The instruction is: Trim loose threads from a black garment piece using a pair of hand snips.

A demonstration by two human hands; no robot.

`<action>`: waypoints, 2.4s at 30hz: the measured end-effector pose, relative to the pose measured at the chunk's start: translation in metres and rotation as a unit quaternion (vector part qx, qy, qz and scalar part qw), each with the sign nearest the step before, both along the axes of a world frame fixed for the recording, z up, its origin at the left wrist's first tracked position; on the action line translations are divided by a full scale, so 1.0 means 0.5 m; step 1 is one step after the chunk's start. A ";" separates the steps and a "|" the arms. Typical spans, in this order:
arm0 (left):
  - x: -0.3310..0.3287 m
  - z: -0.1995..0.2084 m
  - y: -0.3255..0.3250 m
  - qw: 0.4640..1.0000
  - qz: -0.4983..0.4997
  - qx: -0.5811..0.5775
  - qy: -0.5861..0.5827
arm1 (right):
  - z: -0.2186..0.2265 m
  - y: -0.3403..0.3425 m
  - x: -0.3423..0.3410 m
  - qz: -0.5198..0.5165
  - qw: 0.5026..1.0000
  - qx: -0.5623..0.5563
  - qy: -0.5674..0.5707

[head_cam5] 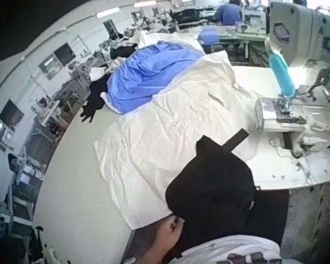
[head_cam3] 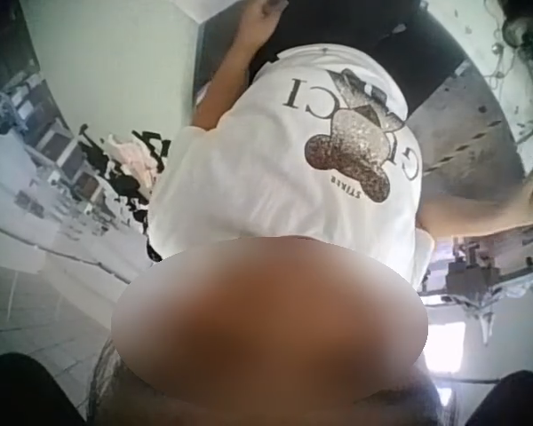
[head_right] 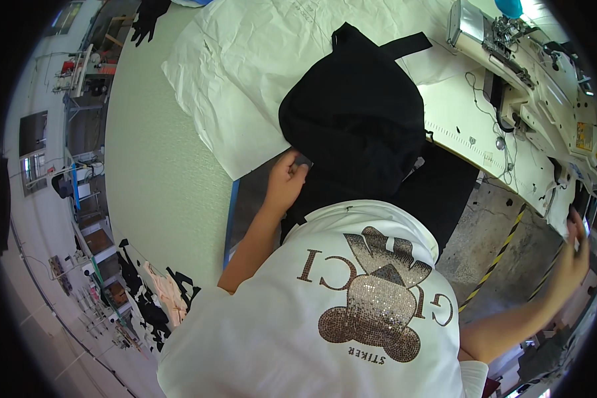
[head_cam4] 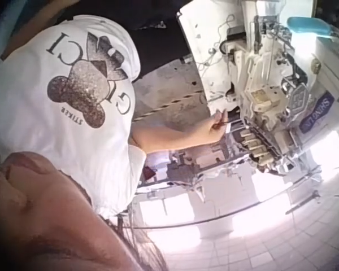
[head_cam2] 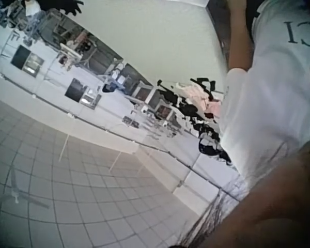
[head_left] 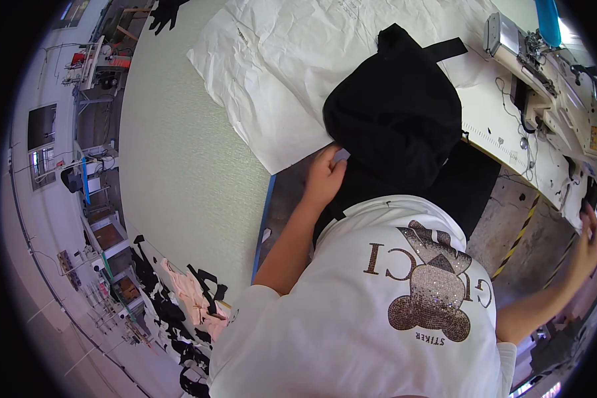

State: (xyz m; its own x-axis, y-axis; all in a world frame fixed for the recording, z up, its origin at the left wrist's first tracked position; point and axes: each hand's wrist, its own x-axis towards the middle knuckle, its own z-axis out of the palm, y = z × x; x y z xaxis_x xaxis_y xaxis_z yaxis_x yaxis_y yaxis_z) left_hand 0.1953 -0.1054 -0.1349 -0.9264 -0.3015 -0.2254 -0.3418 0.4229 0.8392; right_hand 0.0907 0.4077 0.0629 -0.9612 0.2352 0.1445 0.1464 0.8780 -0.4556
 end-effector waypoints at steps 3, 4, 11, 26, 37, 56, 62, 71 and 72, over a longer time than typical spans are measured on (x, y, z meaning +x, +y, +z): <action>-0.004 0.016 0.014 0.980 0.022 0.191 -0.050 | -0.023 -0.319 0.004 0.165 0.940 -0.266 -0.135; -0.005 0.024 0.021 0.973 0.029 0.225 -0.029 | -0.034 -0.395 0.009 0.249 0.897 -0.323 -0.170; -0.013 0.075 0.043 0.986 -0.039 0.122 0.110 | -0.172 -0.605 0.017 0.473 0.805 -0.311 -0.175; -0.014 0.116 0.069 0.981 -0.123 0.141 -0.057 | -0.227 -0.621 0.023 0.375 0.809 -0.375 -0.255; -0.021 0.109 0.074 0.971 -0.052 0.226 -0.052 | -0.243 -0.595 0.017 0.356 0.695 -0.465 -0.418; -0.030 0.052 0.088 0.725 0.101 0.675 -0.091 | -0.237 -0.617 0.016 0.180 0.552 -0.614 -0.534; -0.039 0.061 0.093 0.892 0.101 0.440 -0.038 | -0.216 -0.615 0.011 0.186 0.548 -0.662 -0.476; -0.045 0.053 0.088 0.987 0.073 0.133 0.051 | -0.223 -0.610 0.015 0.185 0.565 -0.646 -0.478; -0.046 0.053 0.089 0.987 0.074 0.133 0.052 | -0.223 -0.609 0.015 0.193 0.560 -0.653 -0.472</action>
